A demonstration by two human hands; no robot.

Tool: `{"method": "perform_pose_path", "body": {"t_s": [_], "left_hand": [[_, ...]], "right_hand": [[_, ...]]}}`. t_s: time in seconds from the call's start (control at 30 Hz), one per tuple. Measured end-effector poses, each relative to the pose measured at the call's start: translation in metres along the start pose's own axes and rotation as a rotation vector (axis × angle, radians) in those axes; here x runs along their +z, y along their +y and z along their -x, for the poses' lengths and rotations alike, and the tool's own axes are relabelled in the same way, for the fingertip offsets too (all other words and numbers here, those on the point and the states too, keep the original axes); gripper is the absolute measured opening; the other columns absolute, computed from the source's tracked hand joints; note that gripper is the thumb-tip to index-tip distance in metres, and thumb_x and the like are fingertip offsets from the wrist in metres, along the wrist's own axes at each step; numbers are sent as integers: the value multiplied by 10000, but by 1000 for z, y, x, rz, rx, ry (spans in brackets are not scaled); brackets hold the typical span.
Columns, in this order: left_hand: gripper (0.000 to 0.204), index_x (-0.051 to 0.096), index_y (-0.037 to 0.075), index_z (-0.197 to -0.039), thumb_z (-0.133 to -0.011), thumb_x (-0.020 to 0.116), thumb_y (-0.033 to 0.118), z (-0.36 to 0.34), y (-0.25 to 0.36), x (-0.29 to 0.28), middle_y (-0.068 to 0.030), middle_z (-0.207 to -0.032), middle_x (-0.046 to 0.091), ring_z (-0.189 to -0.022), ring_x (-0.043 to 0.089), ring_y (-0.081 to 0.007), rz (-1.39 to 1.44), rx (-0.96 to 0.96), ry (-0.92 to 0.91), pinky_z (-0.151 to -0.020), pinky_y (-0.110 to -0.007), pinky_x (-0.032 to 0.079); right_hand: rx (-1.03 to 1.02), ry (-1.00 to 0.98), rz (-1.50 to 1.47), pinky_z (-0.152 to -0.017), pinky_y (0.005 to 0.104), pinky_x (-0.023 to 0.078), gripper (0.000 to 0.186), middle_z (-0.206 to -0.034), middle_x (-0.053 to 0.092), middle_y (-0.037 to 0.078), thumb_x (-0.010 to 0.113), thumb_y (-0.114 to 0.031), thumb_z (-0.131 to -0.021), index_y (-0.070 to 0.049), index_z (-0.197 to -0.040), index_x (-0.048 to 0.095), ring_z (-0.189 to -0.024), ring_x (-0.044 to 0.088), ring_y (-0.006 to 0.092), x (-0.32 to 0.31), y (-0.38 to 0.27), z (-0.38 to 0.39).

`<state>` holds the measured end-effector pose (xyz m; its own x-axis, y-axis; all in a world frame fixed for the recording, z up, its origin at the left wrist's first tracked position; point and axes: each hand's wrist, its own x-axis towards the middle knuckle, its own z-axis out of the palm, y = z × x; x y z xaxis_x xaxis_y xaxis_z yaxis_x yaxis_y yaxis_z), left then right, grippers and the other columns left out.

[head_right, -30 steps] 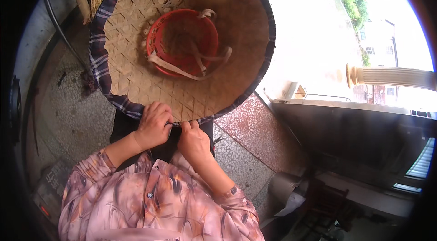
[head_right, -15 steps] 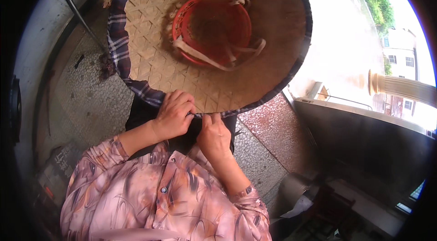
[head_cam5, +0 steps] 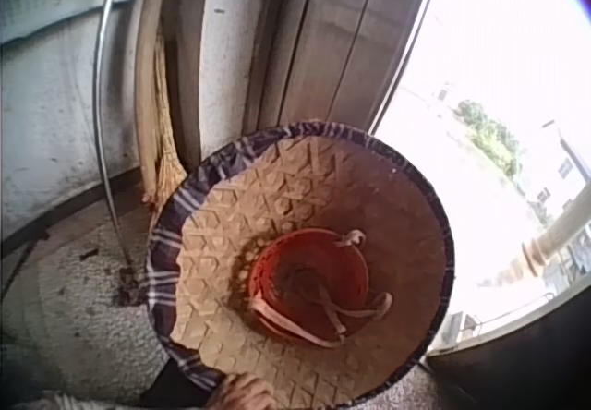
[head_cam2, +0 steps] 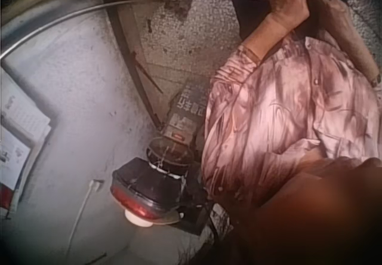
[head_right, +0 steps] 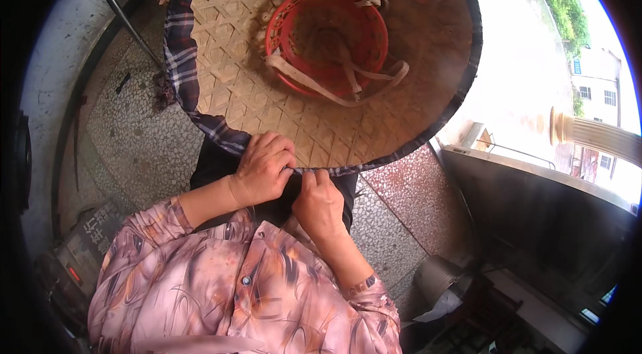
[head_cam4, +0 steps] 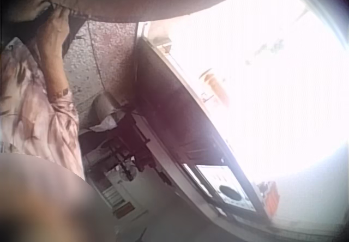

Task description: Repairing the edge of a woven hat by sewing on a fabric border.

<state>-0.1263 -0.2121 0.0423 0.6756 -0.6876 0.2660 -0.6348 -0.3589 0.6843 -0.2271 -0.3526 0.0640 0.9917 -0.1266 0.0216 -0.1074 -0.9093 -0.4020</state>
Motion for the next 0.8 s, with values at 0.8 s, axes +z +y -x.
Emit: {"method": "perform_pose_path", "body": {"t_s": [0.8], "left_hand": [[113, 636, 89, -782, -696, 707, 68, 2, 0, 2, -51, -1003, 595, -1022, 542, -270, -36, 35, 49, -898, -403, 390]], "right_hand": [[-32, 48, -51, -564, 412, 523, 92, -833, 581, 157, 624, -24, -835, -38, -922, 598, -684, 638, 349, 19, -5, -7]]}}
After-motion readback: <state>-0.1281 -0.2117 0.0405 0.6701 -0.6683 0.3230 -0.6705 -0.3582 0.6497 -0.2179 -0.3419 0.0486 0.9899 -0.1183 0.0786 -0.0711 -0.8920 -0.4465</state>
